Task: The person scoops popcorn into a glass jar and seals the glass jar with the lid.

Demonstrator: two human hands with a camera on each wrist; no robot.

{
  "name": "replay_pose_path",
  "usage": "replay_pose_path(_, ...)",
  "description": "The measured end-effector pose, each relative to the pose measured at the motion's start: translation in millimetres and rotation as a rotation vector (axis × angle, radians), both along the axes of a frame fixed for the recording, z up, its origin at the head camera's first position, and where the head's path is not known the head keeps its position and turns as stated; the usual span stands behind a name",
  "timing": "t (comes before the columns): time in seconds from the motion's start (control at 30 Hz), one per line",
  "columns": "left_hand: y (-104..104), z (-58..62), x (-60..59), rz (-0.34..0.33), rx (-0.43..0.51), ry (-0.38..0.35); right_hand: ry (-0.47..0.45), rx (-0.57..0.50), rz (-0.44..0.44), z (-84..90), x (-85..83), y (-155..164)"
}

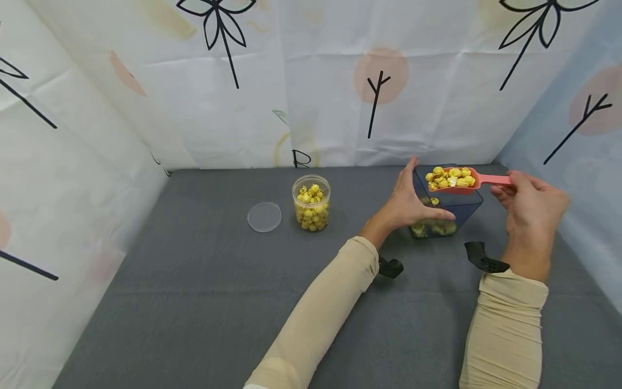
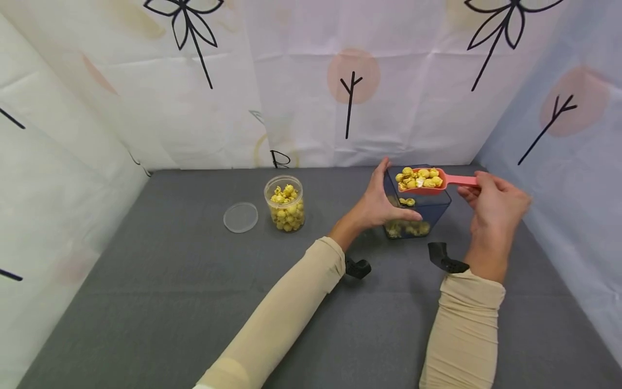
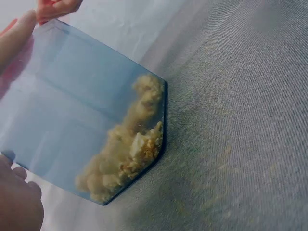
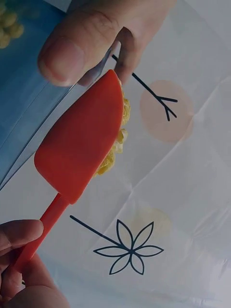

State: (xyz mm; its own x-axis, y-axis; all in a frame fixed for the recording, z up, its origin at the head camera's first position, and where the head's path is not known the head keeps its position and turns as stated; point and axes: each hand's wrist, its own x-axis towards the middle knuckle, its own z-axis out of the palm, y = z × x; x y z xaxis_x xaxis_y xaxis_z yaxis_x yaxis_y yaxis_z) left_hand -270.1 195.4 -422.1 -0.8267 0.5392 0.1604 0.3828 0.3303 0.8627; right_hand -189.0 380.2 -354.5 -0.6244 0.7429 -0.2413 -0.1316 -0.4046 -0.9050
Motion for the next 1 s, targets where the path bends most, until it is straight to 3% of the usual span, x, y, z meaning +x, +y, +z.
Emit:
replay_pose_path(0.33, -20.5, 7.0, -1.9, 0.004, 0.046, 0.023, -0.014, 0.009, 0.024, 0.2, -5.1, -8.3)
replay_pose_path(0.63, -28.1, 17.0, 0.0, 0.006, 0.092, 0.026, 0.041, 0.001, 0.048, 7.7, -6.3, -15.1)
replay_pose_path(0.83, -41.8, 26.4, -1.1, 0.001, 0.139, 0.063, 0.075, -0.020, 0.047, 11.0, -8.9, -20.8)
replay_pose_path(1.0, -53.8, 33.3, -1.1, 0.021, 0.121, 0.097, 0.114, -0.021, 0.051, 14.0, -12.9, -29.1)
